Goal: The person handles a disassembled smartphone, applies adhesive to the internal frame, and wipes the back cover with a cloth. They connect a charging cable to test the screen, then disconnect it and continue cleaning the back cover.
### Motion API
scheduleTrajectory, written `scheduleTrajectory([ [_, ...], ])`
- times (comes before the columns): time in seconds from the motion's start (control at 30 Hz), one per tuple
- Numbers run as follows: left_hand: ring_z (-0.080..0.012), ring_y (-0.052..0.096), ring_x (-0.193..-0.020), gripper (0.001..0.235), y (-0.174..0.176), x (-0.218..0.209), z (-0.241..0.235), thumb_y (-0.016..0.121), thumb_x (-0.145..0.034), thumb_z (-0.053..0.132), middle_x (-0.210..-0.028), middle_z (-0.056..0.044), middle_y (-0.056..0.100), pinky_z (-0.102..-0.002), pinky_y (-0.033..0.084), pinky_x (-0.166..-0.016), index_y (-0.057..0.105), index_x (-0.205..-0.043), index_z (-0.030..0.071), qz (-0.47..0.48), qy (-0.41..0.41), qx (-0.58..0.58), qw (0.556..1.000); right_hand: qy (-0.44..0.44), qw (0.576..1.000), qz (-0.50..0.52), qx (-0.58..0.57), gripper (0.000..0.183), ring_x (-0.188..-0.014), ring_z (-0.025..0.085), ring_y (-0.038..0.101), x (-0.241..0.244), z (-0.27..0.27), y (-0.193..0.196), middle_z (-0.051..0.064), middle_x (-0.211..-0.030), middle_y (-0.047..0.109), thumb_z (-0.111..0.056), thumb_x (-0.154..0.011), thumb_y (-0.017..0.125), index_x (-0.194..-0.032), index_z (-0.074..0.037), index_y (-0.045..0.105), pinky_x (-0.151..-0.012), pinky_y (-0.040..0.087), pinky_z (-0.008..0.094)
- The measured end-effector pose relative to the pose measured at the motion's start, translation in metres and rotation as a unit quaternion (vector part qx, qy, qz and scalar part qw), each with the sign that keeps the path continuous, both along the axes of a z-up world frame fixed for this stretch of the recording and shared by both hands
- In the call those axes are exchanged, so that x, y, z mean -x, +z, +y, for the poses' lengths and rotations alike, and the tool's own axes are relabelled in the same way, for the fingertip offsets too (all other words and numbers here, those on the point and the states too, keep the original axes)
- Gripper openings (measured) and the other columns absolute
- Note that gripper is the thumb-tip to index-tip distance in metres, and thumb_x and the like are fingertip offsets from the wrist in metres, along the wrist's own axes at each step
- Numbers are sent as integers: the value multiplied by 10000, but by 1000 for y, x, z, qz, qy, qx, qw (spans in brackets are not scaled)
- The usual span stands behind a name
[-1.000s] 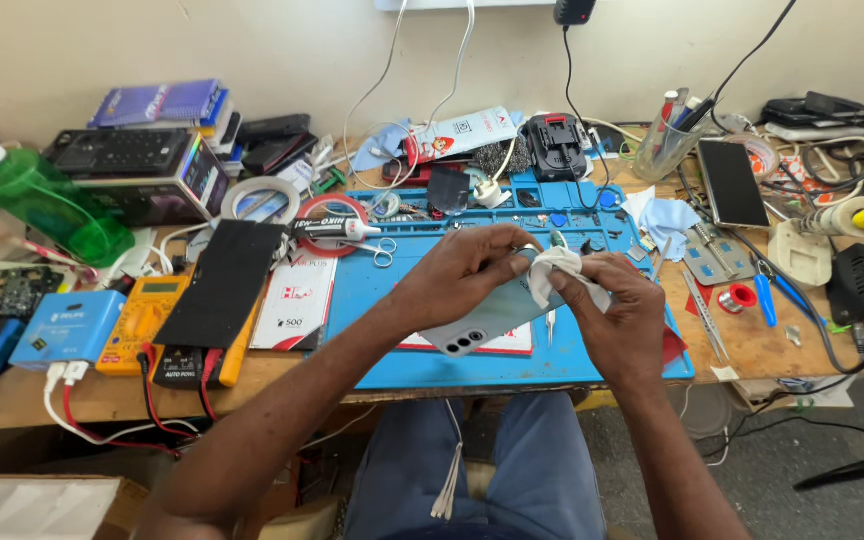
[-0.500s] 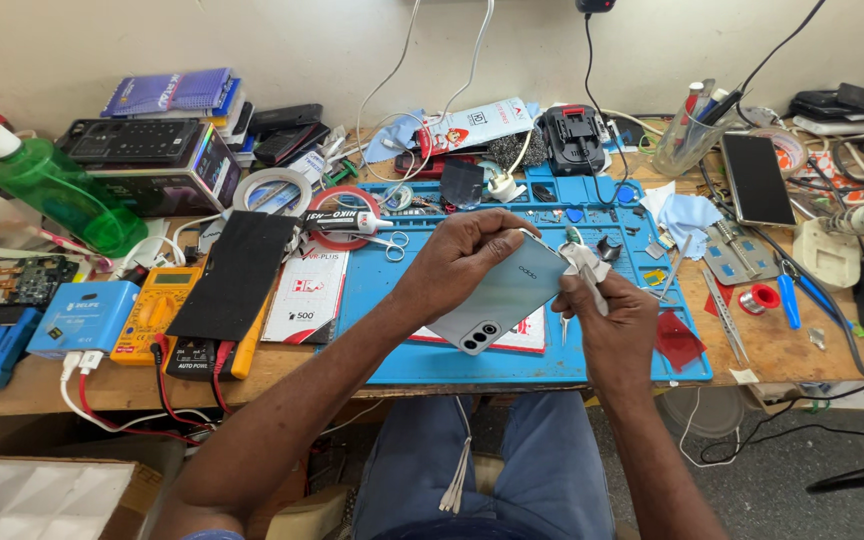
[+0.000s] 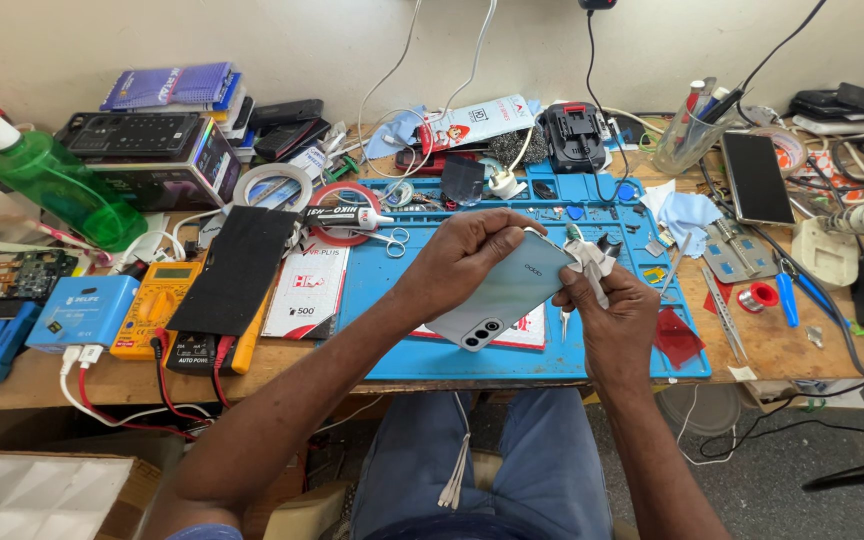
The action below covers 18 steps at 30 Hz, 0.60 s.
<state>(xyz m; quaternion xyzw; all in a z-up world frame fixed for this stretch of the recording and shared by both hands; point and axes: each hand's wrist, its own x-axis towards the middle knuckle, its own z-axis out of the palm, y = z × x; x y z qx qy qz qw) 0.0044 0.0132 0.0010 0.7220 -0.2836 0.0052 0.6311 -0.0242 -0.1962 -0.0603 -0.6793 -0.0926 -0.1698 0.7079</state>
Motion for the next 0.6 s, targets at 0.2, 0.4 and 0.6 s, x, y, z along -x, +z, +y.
scheduleTrajectory([
  [0.2,-66,707,-789,229,3,3,-4,574,-1054,165,-888,-47,770,-251,587,-704,735,-1138,24,-78,66,-46,994,4,1000,2,-6,157,-676,95,652,-3,-1,0,70,-768,725,-91,-959,742,-1064,26,742,-629,507,243],
  [0.4,-69,681,-809,233,-2,0,0,576,-1044,159,-919,-60,751,-264,575,-697,687,-1201,28,-27,24,-27,999,13,996,-24,-83,150,-697,99,647,-5,0,-6,65,-828,720,-65,-964,744,-1076,32,722,-652,520,248],
  [0.6,-199,745,-886,180,-4,-3,11,651,-1000,148,-942,-117,778,-357,588,-747,654,-1129,23,-116,24,-89,989,51,992,29,-112,168,-724,108,622,-10,-10,-6,85,-915,720,-107,-1039,647,-1133,7,727,-644,474,241],
])
